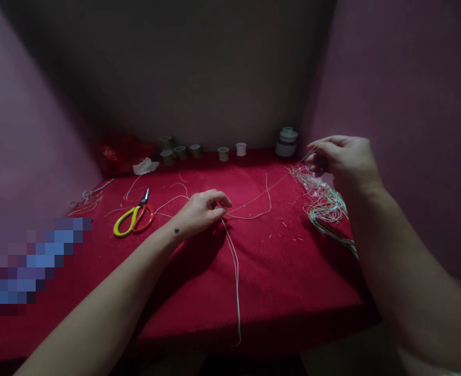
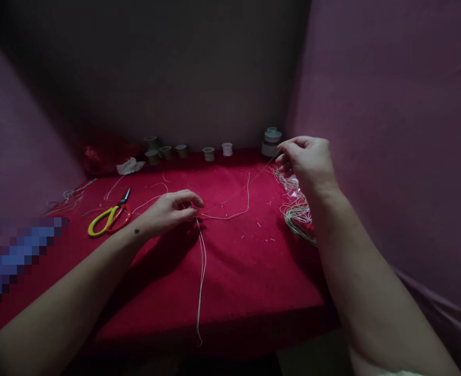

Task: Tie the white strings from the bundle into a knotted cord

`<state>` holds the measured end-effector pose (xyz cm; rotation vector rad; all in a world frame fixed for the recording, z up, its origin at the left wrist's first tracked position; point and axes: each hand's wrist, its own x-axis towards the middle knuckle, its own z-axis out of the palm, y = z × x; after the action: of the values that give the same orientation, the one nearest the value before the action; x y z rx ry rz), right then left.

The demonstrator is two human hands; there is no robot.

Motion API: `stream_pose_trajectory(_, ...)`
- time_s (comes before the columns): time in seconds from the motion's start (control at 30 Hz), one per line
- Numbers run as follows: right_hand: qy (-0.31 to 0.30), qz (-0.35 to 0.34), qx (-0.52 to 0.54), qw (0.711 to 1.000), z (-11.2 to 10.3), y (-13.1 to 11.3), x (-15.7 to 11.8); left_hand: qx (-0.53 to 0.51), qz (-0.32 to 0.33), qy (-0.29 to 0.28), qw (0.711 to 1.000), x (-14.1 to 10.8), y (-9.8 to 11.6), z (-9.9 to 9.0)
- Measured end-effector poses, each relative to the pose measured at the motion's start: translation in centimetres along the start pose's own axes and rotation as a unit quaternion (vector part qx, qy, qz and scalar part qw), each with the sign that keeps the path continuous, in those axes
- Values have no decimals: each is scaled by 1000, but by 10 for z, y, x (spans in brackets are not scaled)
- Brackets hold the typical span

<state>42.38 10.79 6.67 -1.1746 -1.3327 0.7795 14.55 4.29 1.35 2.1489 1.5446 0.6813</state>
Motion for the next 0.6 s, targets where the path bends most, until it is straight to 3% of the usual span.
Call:
stream_pose_trajectory(0.13,-16,34,21,999,9,6,17,66,-5,33,997,0,2,-1)
stream_pose_trajectory(0.27,5,50,60,997,13,18,22,55,40,-7,998,1,-1,2)
stream_pose_trajectory(0.37,18,55,106,993,12,29,24,108,87,-28,990,0,1,9)
stream_pose_trajectory(0.6,8,42,108,993,7,44,26,334,139,-13,932,6,5,31)
